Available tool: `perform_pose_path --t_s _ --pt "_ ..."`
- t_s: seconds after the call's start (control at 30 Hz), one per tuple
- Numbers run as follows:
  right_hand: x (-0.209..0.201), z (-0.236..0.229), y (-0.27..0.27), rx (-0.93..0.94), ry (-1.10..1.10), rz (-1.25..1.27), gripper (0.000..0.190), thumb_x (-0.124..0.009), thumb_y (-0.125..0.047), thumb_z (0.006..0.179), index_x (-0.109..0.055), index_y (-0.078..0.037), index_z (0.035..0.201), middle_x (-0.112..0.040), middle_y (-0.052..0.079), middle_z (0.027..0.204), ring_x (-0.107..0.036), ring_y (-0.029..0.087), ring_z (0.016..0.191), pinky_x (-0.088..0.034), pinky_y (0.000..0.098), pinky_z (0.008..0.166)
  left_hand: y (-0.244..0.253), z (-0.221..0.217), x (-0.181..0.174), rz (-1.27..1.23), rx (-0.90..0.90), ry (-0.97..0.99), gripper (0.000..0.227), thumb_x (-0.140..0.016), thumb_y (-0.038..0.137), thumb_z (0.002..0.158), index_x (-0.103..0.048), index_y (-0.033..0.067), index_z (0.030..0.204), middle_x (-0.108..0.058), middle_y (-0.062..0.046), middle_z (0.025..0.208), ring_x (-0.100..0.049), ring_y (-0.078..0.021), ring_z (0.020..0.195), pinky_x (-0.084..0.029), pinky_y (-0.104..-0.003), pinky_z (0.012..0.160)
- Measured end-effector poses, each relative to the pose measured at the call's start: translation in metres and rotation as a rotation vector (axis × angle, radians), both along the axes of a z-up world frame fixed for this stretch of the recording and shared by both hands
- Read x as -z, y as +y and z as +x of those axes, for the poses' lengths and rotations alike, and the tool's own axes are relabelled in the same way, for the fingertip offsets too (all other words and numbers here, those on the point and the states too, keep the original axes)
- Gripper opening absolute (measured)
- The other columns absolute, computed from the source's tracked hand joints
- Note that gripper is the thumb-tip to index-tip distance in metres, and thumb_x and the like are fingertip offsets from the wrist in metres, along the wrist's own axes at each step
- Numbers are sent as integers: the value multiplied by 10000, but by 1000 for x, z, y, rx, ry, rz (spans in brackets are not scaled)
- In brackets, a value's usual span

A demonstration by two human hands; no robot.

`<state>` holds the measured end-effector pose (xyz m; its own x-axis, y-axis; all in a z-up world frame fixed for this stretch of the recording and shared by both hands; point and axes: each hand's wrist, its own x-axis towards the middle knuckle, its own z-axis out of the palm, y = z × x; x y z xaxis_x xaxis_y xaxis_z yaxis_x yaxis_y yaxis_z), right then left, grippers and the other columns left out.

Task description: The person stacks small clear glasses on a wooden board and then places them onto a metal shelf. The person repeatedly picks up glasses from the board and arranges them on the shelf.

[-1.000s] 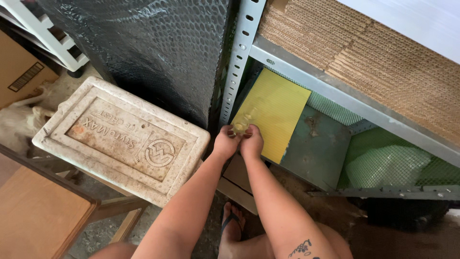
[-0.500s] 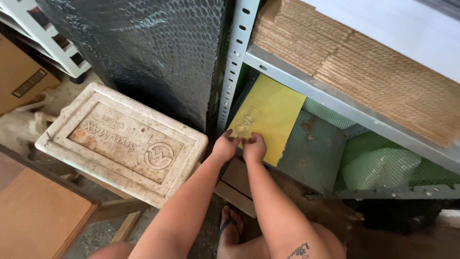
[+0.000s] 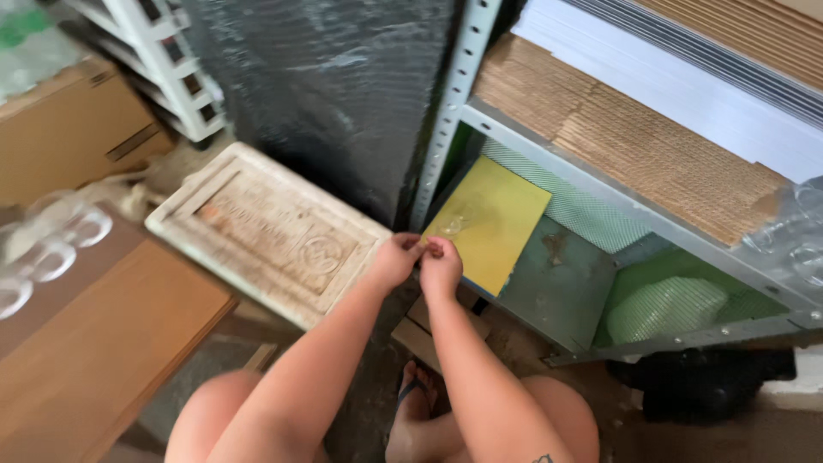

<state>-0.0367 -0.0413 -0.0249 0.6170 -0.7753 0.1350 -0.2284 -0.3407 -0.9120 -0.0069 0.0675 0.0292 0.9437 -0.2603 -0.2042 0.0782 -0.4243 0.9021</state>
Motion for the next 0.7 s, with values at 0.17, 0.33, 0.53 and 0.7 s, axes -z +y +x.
perform_pose_path --t_s 0.17,0.33,0.53,0.7 --pt "-90 -22 73 -195 -163 15 162 -712 -105 914 -792 -186 1029 -764 71 879 -743 233 858 -602 360 805 54 -21 -74 -83 -38 -53 440 -740 447 882 -751 202 1247 -777 -83 1141 -703 -320 1158 -550 -480 1007" --pt "-157 -39 157 -417 -348 122 201 -659 -15 958 -763 -113 1099 -761 107 890 -729 187 804 -600 326 787 154 -37 -127 -36 -106 -65 494 -748 508 847 -717 282 1284 -769 30 1177 -706 -223 1169 -548 -445 1030" --pt "-199 -49 254 -668 -405 125 247 -706 32 918 -753 -141 1087 -767 58 895 -750 143 758 -628 273 668 270 -85 -181 -194 -272 -119 461 -766 407 857 -714 249 1287 -773 1 1195 -736 -219 1122 -577 -401 979" --pt "-208 -53 338 -875 -400 165 281 -727 43 901 -739 -147 1108 -752 39 919 -745 130 762 -629 254 639 347 -131 -206 -232 -465 -200 425 -764 312 890 -709 192 1294 -771 -66 1196 -743 -251 1099 -593 -416 956"
